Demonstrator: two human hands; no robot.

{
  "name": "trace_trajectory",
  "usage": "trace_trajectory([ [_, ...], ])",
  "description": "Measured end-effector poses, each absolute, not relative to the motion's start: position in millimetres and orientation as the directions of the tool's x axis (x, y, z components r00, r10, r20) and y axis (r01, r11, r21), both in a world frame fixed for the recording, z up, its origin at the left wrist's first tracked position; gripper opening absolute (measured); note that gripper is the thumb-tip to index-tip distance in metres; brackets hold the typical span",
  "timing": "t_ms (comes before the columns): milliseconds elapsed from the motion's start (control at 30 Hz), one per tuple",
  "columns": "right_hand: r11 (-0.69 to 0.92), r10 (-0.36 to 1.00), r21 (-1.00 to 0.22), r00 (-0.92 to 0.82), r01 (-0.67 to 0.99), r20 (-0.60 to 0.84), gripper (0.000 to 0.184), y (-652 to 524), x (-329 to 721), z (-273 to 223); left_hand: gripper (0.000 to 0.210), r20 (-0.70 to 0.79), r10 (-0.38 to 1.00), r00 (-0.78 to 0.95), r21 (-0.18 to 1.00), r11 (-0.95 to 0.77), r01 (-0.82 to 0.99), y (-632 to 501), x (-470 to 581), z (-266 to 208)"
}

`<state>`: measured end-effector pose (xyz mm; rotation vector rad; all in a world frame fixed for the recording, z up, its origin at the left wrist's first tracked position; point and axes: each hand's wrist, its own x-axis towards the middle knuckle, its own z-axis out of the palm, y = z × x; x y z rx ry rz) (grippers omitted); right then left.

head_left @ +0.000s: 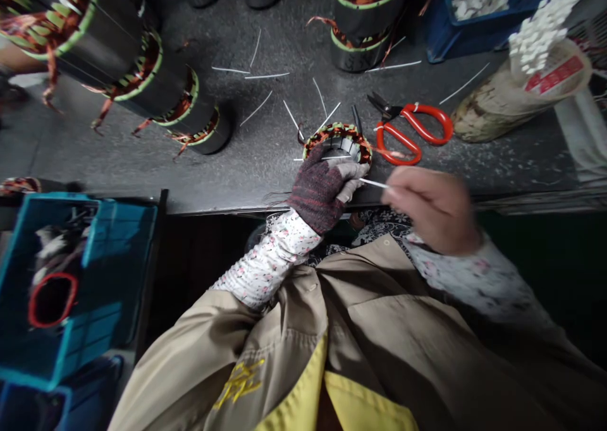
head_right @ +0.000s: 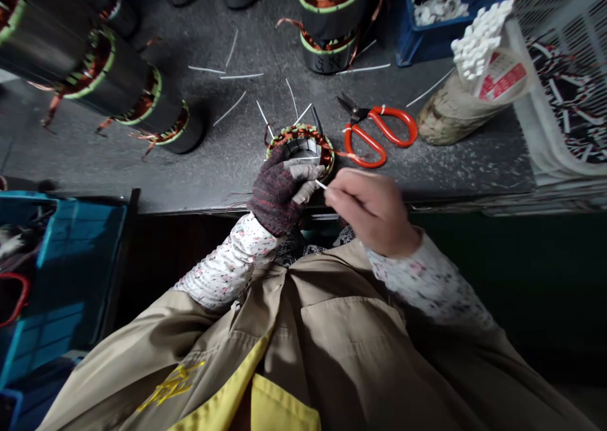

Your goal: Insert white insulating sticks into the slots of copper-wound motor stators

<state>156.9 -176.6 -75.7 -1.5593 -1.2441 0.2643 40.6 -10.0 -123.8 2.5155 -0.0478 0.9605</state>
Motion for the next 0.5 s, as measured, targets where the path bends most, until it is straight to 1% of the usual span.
trace_trajectory([
  [67,0.215,0.800,-0.881,0.442,0.422,0.407,0.024,-181.4,158.7,-74.3,0.019,0.663,0.161,0.731,0.400,-0.902,-0.165,-11.7,39.2,-124.6],
  [133,0.273,0.848,-0.932,0.398,0.237,0.350,0.025,-185.6,159.1,-81.2,0.033,0.648,0.202,0.734,0.439,-0.887,-0.144,-12.2,37.7,-126.7],
  [200,0.254,0.897,-0.965,0.358,0.066,0.260,0.030,-191.3,156.7,-90.1,0.049,0.608,0.242,0.756,0.497,-0.859,-0.125,-12.3,36.8,-128.3],
  [233,0.230,0.901,-0.973,0.374,0.018,0.220,0.030,-194.5,154.7,-93.0,0.054,0.591,0.253,0.766,0.519,-0.846,-0.122,-12.5,36.8,-128.7],
  [300,0.225,0.857,-0.974,0.475,0.004,0.200,0.030,-197.8,150.8,-93.3,0.060,0.564,0.272,0.779,0.543,-0.834,-0.102,-14.1,37.7,-129.1],
  [367,0.287,0.770,-0.957,0.586,0.032,0.251,0.033,-190.3,149.5,-88.6,0.061,0.542,0.275,0.794,0.539,-0.839,-0.078,-17.2,39.5,-130.5],
  [433,0.367,0.688,-0.929,0.658,0.050,0.307,0.038,-168.0,152.2,-84.8,0.063,0.522,0.266,0.811,0.532,-0.844,-0.065,-21.3,42.0,-134.5],
  [467,0.396,0.656,-0.917,0.682,0.055,0.324,0.041,-153.2,154.7,-84.8,0.065,0.511,0.261,0.819,0.531,-0.845,-0.062,-23.3,43.2,-137.2],
  [500,0.398,0.634,-0.916,0.708,0.047,0.312,0.044,-138.2,157.4,-86.3,0.068,0.504,0.255,0.825,0.532,-0.844,-0.064,-25.0,44.1,-139.9],
])
